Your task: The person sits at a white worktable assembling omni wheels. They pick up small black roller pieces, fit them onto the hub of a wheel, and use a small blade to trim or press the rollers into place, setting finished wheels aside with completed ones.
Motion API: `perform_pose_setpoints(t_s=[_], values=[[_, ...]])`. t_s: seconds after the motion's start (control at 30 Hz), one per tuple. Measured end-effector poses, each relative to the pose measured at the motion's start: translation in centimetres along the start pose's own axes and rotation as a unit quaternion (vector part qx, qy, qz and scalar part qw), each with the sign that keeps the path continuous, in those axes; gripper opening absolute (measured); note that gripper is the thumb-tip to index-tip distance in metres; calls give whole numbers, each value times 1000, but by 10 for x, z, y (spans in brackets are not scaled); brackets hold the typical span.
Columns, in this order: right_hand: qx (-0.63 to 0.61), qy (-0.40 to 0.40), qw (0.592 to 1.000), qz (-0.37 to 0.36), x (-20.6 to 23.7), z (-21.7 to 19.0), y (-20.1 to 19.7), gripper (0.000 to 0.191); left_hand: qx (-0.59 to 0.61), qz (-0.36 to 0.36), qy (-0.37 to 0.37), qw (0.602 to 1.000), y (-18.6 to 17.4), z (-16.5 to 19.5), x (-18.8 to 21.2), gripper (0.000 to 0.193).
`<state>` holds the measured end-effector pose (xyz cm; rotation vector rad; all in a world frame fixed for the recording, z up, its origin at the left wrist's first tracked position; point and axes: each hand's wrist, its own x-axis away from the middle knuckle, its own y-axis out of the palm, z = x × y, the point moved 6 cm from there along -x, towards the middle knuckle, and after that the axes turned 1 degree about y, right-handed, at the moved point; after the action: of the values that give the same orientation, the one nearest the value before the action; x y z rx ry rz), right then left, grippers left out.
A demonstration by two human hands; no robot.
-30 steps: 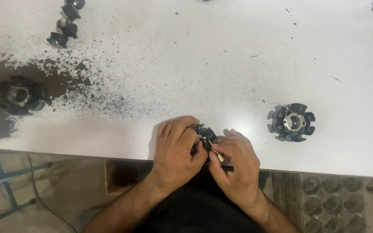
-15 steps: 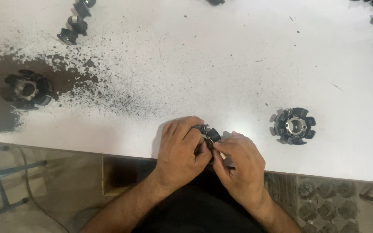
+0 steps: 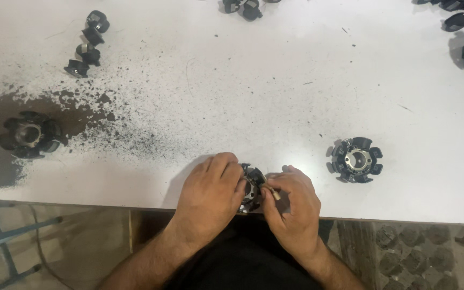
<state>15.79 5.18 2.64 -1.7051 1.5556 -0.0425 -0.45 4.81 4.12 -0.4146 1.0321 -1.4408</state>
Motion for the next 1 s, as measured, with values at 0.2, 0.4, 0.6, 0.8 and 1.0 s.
perform_pose_setpoints(t_s=[0.2, 0.4, 0.6, 0.8, 1.0], values=[[-9, 0, 1000, -5, -1, 0, -6, 22, 15, 63, 36, 997, -12, 6, 2, 23], [-6, -6, 1000, -19, -7, 2, -6, 22, 23, 6, 47, 999, -12, -2, -5, 18], [0, -12, 1000, -22, -8, 4, -5, 21, -32, -4, 136, 990, -14, 10, -5, 17], [-26, -54, 998, 8, 5, 3, -8, 27, 5, -6, 117, 993, -7, 12, 2, 17], [-12, -83, 996, -18, 17, 2, 0, 32, 62, 2, 18, 998, 2, 4, 8, 14]])
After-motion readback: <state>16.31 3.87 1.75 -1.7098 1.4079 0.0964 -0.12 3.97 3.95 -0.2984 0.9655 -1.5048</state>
